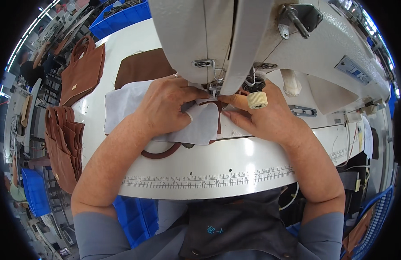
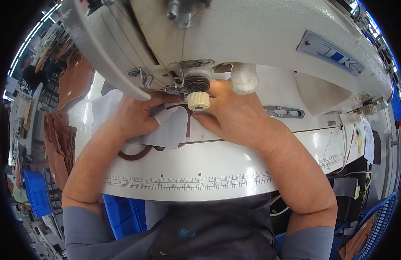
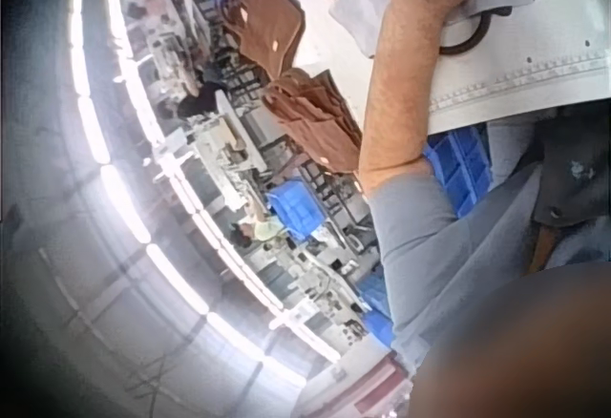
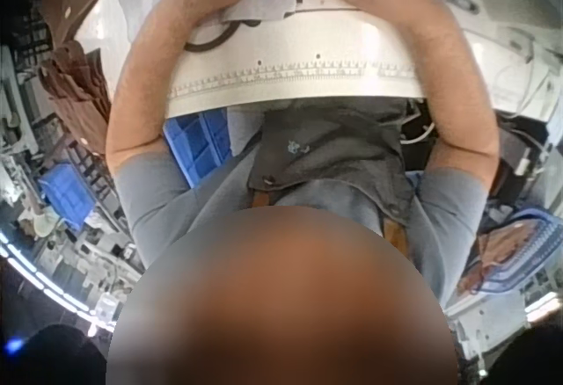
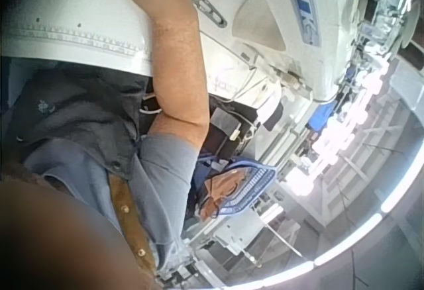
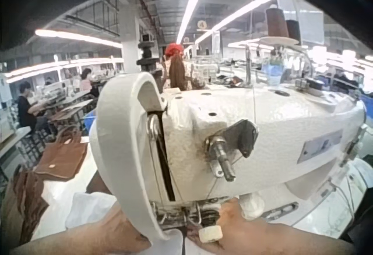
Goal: Sewing leather pieces together to create bags using an industrial sewing machine.
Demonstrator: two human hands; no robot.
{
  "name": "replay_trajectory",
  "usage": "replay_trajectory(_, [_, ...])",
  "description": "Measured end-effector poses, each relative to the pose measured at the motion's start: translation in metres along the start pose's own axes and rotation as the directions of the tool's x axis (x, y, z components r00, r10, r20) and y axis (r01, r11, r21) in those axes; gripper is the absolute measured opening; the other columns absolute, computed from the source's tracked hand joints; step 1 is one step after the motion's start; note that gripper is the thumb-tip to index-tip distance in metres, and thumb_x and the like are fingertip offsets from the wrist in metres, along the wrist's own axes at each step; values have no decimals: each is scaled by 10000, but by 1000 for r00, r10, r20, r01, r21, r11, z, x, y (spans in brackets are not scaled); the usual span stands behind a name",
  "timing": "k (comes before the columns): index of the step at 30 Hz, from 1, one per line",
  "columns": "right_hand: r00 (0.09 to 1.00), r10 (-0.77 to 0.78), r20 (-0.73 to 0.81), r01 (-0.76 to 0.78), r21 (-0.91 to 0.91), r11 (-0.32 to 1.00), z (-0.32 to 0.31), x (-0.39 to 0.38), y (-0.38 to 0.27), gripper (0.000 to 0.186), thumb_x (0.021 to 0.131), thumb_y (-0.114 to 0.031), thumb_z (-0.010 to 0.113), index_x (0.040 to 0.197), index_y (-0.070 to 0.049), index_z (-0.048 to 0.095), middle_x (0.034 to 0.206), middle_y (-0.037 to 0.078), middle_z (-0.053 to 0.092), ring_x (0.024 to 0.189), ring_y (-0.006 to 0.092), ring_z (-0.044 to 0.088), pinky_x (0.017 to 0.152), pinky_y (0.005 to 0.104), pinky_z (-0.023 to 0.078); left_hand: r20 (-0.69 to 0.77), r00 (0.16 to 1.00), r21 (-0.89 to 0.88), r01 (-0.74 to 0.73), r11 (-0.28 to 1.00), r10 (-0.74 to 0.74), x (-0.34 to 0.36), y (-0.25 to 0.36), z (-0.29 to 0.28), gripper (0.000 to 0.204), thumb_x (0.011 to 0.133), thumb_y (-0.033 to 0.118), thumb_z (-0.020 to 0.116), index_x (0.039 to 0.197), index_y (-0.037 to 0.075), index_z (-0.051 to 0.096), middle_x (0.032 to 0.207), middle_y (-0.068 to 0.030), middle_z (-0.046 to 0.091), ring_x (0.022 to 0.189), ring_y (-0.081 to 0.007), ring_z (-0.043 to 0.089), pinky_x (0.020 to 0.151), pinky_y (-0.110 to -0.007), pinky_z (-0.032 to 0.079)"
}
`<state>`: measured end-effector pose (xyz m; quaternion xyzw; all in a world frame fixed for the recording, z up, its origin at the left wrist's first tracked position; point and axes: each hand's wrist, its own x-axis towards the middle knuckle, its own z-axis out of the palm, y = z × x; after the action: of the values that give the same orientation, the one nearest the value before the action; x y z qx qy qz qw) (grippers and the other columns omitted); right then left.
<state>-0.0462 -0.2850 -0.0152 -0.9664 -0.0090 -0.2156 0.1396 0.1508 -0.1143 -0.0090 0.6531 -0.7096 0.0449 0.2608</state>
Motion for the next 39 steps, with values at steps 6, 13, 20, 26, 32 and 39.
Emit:
replay_trajectory(6, [998,51,23,-50,-20,999,-10,-1,6,266,849,-221,771,1081,-99,724,1033,110,683,901,339,644,821,437,507,129,991,59,14,998,-21,2,1,-4,427,760,44,670,1155,176,763,1039,-113,755,922,-302,725,809,-373,576])
replay_trajectory(13, [946,324,-25,-292,370,882,-14,-2,5,194,884,-188,745,988,-30,699,821,64,667,716,208,645,667,324,524,75,997,36,8,999,-11,3,2,-1,534,530,-12,619,1021,105,790,979,-75,746,885,-294,685,796,-381,568])
replay_trajectory(20, [910,363,-198,-124,706,697,-11,-1,6,309,984,-286,684,1033,18,661,852,52,705,741,124,609,681,281,501,43,999,-16,20,1000,-20,6,3,-4,538,530,-21,601,1015,110,795,985,-84,756,898,-293,687,790,-367,569])
replay_trajectory(26, [907,407,-105,-226,694,683,-16,0,1,313,1051,-276,561,1015,19,660,818,47,694,688,115,543,655,272,479,31,999,25,-21,999,20,8,2,-5,553,521,-20,599,1019,116,797,968,-89,760,887,-299,686,785,-370,565])
replay_trajectory(32, [891,446,-87,-242,739,628,-10,4,4,313,1049,-276,560,1037,19,664,786,44,674,662,118,511,630,277,461,98,993,8,61,998,-61,6,5,-6,565,523,-24,596,1030,121,798,997,-94,757,909,-304,688,791,-371,562])
replay_trajectory(39, [888,436,-150,-202,724,660,-7,4,3,356,1059,-313,538,1030,13,678,755,35,654,662,112,510,631,276,460,95,994,68,39,997,-46,0,15,-8,498,593,15,647,1047,154,799,849,-95,692,841,-312,664,771,-399,551])
